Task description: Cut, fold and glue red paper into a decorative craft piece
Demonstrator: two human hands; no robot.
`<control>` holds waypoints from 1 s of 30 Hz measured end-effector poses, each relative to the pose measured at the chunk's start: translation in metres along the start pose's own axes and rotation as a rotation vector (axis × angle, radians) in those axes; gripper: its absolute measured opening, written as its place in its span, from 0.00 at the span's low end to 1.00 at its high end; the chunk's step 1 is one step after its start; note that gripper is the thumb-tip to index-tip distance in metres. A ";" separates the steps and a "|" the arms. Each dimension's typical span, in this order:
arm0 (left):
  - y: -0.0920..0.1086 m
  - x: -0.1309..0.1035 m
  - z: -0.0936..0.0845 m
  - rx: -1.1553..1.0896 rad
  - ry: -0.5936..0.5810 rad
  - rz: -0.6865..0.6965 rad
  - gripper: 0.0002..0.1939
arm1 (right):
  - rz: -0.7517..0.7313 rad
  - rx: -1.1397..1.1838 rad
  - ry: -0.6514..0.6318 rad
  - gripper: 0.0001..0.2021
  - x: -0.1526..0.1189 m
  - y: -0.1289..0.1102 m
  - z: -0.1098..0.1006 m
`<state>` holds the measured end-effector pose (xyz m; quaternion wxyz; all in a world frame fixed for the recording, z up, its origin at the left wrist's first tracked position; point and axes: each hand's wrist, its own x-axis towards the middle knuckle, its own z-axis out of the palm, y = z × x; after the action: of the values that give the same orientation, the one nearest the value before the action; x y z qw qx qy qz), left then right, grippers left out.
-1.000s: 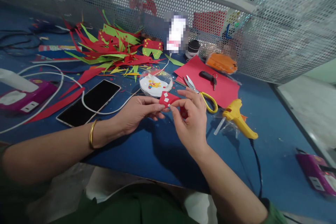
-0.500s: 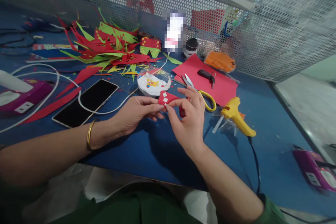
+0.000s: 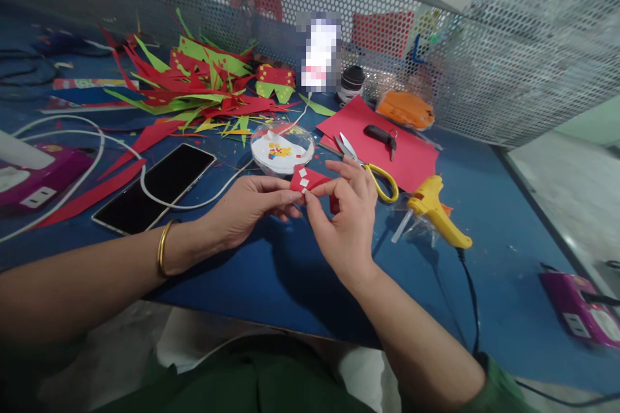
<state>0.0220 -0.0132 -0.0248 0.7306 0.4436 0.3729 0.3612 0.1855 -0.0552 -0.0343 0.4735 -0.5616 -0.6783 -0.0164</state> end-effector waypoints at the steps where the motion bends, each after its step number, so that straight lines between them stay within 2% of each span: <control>1: 0.000 0.000 0.000 0.001 0.000 -0.001 0.03 | 0.000 -0.001 0.004 0.04 0.000 0.000 0.000; 13: -0.001 0.002 -0.002 0.047 0.017 0.028 0.07 | 0.001 0.005 -0.014 0.03 0.002 -0.005 -0.004; 15: -0.001 0.002 -0.003 0.063 0.031 0.027 0.08 | 0.061 0.055 -0.003 0.02 0.004 -0.003 -0.007; 17: -0.001 0.002 -0.003 0.075 0.033 0.024 0.08 | 0.155 0.109 -0.024 0.05 0.007 -0.001 -0.011; 21: 0.001 0.001 -0.003 0.115 0.015 0.013 0.07 | 0.364 0.184 -0.182 0.08 0.013 0.000 -0.016; 23: 0.002 0.001 -0.003 0.122 0.007 -0.006 0.08 | 0.443 0.224 -0.222 0.08 0.015 -0.003 -0.016; 26: 0.001 0.001 -0.003 0.129 -0.007 -0.026 0.09 | 0.467 0.245 -0.212 0.07 0.014 -0.007 -0.014; 30: -0.001 0.002 -0.003 0.187 0.001 0.021 0.11 | 0.444 0.248 -0.226 0.07 0.011 -0.008 -0.012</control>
<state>0.0207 -0.0106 -0.0276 0.6819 0.5136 0.4009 0.3326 0.1876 -0.0564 -0.0165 0.4519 -0.6325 -0.5841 0.2336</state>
